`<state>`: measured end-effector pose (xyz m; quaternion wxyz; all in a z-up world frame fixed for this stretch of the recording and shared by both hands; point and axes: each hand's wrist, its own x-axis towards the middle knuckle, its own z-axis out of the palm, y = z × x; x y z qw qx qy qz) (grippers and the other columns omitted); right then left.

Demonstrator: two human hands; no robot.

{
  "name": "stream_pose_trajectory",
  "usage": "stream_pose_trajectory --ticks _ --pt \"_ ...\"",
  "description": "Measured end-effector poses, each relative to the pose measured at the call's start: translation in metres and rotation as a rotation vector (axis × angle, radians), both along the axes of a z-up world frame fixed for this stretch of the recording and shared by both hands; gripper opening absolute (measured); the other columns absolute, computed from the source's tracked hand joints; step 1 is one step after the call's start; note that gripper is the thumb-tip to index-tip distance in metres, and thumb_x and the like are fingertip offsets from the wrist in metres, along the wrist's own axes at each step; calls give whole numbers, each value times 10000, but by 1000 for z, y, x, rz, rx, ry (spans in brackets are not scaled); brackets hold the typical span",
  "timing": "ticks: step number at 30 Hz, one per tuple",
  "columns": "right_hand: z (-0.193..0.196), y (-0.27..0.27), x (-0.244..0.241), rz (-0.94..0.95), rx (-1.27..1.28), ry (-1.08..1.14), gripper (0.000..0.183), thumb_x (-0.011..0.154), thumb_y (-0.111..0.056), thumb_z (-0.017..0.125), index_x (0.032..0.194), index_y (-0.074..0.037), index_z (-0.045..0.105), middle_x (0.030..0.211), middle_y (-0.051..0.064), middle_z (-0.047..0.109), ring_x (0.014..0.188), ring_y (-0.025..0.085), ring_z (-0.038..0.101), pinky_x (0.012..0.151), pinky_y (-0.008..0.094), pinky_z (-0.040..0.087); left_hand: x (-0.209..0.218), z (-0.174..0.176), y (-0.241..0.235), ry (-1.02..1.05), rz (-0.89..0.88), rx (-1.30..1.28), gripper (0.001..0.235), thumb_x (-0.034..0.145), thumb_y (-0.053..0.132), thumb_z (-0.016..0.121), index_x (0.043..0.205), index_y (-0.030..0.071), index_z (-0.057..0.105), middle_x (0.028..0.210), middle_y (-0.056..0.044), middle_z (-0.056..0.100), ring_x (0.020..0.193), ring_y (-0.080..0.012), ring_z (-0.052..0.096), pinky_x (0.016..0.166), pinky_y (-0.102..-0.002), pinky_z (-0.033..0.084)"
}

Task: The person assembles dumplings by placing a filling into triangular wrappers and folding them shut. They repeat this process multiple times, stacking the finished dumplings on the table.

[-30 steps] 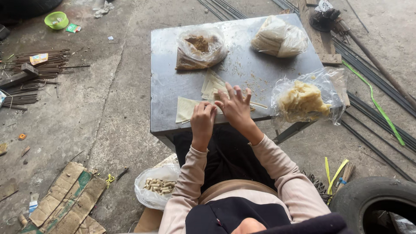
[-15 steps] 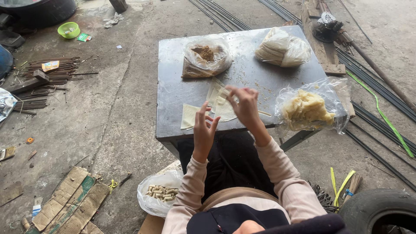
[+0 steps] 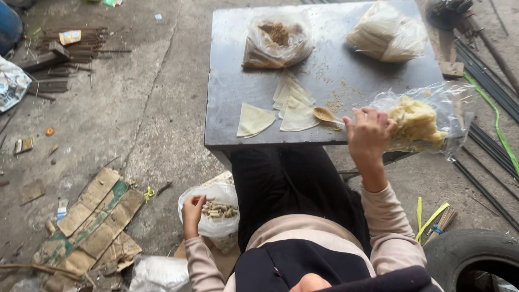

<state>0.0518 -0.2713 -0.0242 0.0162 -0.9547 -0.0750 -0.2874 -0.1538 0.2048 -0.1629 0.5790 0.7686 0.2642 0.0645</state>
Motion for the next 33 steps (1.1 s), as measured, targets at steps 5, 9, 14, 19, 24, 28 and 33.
stream_pose_trajectory --ticks 5,9,14,19,24,28,33 --pt "-15 -14 7 -5 -38 87 268 1048 -446 708 1053 -191 789 1252 41 680 1177 243 520 1021 424 323 -19 -41 0 285 244 -39 366 876 284 787 1088 -11 745 840 -106 773 605 -157 654 545 -327 479" --pt "-8 -12 10 63 35 148 263 1055 -417 697 1027 -169 781 1286 26 671 1207 251 490 1009 414 309 -7 -47 -19 456 287 -5 455 844 288 805 1202 37 683 842 -141 759 577 -212 656 520 -374 481" --pt "14 -4 6 132 45 216 309 1016 -452 698 1057 -161 791 1209 34 683 1165 243 486 961 427 291 28 -42 -23 273 138 416 384 814 274 841 1108 40 764 944 -165 761 765 -272 729 658 -359 520" --pt "35 10 6 116 88 310 280 1006 -401 683 1054 -135 758 1061 25 716 1050 242 554 938 410 300 67 -1 -35 127 -192 73 276 967 266 682 1080 22 746 957 -140 796 829 -208 755 732 -337 593" --pt "61 12 56 106 296 371 225 1116 -266 590 1107 -68 696 928 111 680 833 273 592 813 394 420 80 90 -97 -302 -661 93 265 951 326 682 1070 105 769 1011 -52 785 847 -114 749 731 -274 617" --pt "68 29 125 351 293 -96 170 1119 -126 568 1020 -42 677 966 121 682 908 267 632 809 423 497 108 153 -154 -807 -647 570 106 924 184 789 1003 126 750 997 -40 728 877 -198 688 763 -336 563" --pt "58 98 229 329 -30 -409 135 1003 -12 609 960 -94 708 819 66 664 748 187 605 698 370 480 158 178 -197 -676 -556 782 335 853 129 786 1177 83 715 1134 -72 648 940 -236 622 832 -378 524"
